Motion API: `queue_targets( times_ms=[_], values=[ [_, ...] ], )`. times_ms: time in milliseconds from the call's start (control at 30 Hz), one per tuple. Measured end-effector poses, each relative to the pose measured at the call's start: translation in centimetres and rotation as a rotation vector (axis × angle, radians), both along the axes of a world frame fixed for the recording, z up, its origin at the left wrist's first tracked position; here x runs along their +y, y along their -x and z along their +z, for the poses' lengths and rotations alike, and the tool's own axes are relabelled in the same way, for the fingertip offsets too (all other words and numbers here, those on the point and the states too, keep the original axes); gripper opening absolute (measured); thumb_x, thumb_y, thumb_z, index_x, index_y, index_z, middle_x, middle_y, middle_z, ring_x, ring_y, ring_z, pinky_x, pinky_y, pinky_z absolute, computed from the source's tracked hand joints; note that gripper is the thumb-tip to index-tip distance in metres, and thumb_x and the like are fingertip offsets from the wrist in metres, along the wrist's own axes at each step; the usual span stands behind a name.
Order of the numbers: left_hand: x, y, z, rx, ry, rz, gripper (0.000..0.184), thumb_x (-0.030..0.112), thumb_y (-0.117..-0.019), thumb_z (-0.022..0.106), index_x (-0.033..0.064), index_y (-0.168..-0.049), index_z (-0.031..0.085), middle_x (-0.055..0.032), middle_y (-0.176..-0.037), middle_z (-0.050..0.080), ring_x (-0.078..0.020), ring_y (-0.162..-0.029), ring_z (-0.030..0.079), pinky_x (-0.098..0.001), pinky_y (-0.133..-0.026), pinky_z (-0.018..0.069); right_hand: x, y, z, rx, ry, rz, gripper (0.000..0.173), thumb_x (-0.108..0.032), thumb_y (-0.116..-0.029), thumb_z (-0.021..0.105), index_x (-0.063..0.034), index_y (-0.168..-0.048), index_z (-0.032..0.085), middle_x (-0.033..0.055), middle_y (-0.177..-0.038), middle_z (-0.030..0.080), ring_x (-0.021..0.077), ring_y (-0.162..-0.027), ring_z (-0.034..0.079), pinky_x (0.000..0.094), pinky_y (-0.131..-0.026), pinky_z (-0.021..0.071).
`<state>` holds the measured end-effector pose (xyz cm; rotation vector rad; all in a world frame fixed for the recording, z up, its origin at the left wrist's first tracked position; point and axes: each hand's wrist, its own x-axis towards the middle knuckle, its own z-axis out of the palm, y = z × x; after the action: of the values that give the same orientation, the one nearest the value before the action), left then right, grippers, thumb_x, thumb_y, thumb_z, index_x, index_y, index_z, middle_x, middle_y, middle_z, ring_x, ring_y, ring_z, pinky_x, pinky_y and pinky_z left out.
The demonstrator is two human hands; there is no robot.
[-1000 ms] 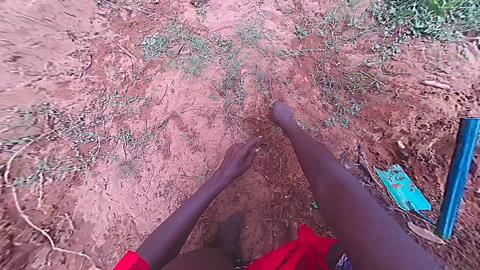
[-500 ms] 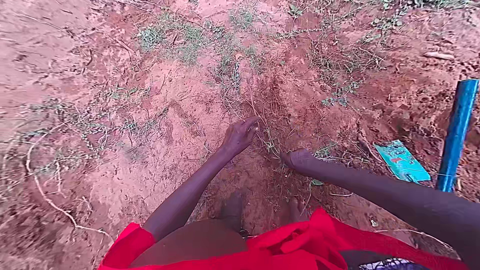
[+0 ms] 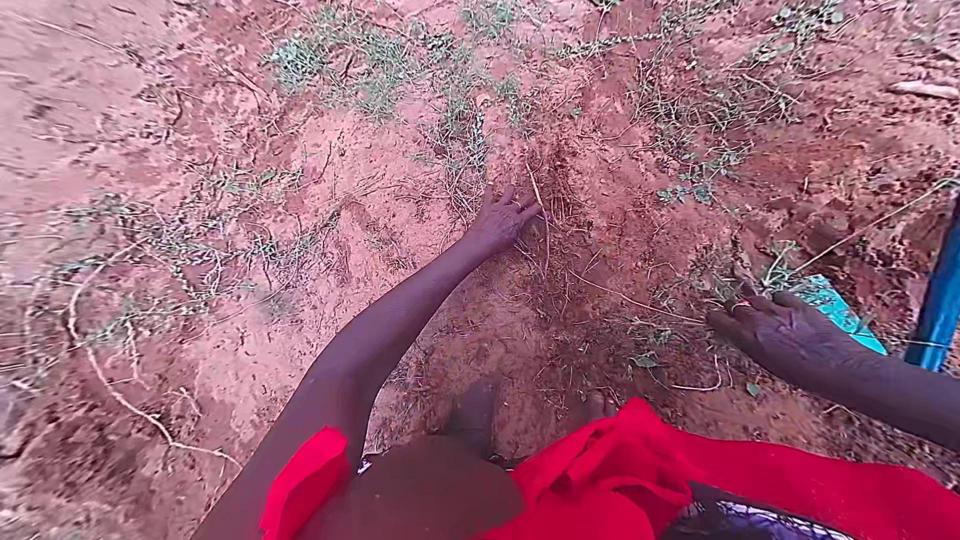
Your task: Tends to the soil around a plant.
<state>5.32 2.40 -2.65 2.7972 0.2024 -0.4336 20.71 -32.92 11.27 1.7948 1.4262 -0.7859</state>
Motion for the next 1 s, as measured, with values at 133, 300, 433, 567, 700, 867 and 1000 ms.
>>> queue_targets(
  times_ms=[133, 300, 433, 567, 700, 867, 1000],
  values=[
    [1.7, 1.6, -0.2, 0.001, -0.02, 0.032, 0.033, 0.009, -0.1007, 0.057, 0.0108, -0.132, 0.067, -0.0179, -0.134, 0.063, -0.0424, -0.139, 0.046, -0.0676, -0.113, 0.0278, -3.5, -0.4, -0.6, 0.046, -0.516, 0.025, 0.019, 0.009, -0.0887, 0.066, 0.0037, -0.106, 0.07, 0.0256, -0.086, 0.069, 0.0467, -0.081, 0.071, 0.0581, -0.074, 0.0551],
    [4.6, 7.7, -0.2, -0.181, 0.004, 0.19, 0.029, 0.016, -0.1071, 0.051, 0.0056, -0.127, 0.069, -0.0169, -0.134, 0.065, -0.0405, -0.136, 0.052, -0.0685, -0.112, 0.0301, -3.3, -0.6, -1.1, 0.053, -0.507, -0.146, 0.024, 0.01, -0.0887, 0.068, -0.0003, -0.11, 0.072, 0.0309, -0.108, 0.067, 0.0507, -0.09, 0.069, 0.0626, -0.075, 0.0534],
    [6.5, 10.8, 0.4, -0.182, 0.06, 0.308, 0.033, 0.018, -0.1091, 0.047, 0.0061, -0.134, 0.066, -0.0165, -0.141, 0.061, -0.0424, -0.136, 0.051, -0.0625, -0.109, 0.0379, -1.7, -0.5, -2.5, 0.101, -0.675, -0.422, 0.018, 0.01, -0.0939, 0.062, 0.0078, -0.11, 0.069, 0.0349, -0.129, 0.057, 0.0569, -0.097, 0.065, 0.0693, -0.074, 0.0536],
    [5.9, 11.5, 0.3, -0.203, 0.151, 0.325, 0.031, 0.017, -0.1087, 0.048, 0.0028, -0.13, 0.066, -0.0205, -0.139, 0.061, -0.0436, -0.133, 0.053, -0.0611, -0.108, 0.0414, -0.9, -0.3, -2.1, 0.084, -0.581, -0.504, 0.018, 0.001, -0.099, 0.063, 0.0076, -0.115, 0.065, 0.033, -0.12, 0.064, 0.0563, -0.1, 0.066, 0.0706, -0.077, 0.0521],
    [2.8, 10.9, 1.5, -0.298, 0.169, 0.33, 0.031, 0.011, -0.106, 0.05, 0.0006, -0.131, 0.067, -0.0241, -0.13, 0.066, -0.046, -0.126, 0.058, -0.0641, -0.107, 0.04, -0.3, 0.7, -2.2, 0.187, -0.495, -0.558, 0.024, 0.0, -0.0982, 0.062, 0.0076, -0.12, 0.065, 0.0358, -0.122, 0.062, 0.0575, -0.104, 0.064, 0.0707, -0.082, 0.0509],
    [-1.0, 8.0, 2.1, -0.374, 0.312, 0.341, 0.033, 0.008, -0.1044, 0.051, -0.0033, -0.132, 0.064, -0.0304, -0.126, 0.066, -0.0513, -0.115, 0.063, -0.0652, -0.1, 0.0467, 1.0, 3.7, -0.1, 0.388, -0.178, -0.579, 0.037, -0.004, -0.102, 0.056, 0.0033, -0.138, 0.056, 0.03, -0.14, 0.053, 0.0489, -0.127, 0.056, 0.0627, -0.1, 0.0473],
    [-2.0, 8.3, 1.0, -0.39, 0.352, 0.325, 0.034, 0.001, -0.0988, 0.054, -0.005, -0.13, 0.065, -0.0291, -0.129, 0.065, -0.0511, -0.121, 0.061, -0.0657, -0.103, 0.0453, 1.0, 6.2, -0.6, 0.578, -0.155, -0.3, 0.037, 0.001, -0.1013, 0.056, 0.0032, -0.138, 0.057, 0.031, -0.135, 0.057, 0.0514, -0.129, 0.052, 0.065, -0.102, 0.0425]
  ],
)
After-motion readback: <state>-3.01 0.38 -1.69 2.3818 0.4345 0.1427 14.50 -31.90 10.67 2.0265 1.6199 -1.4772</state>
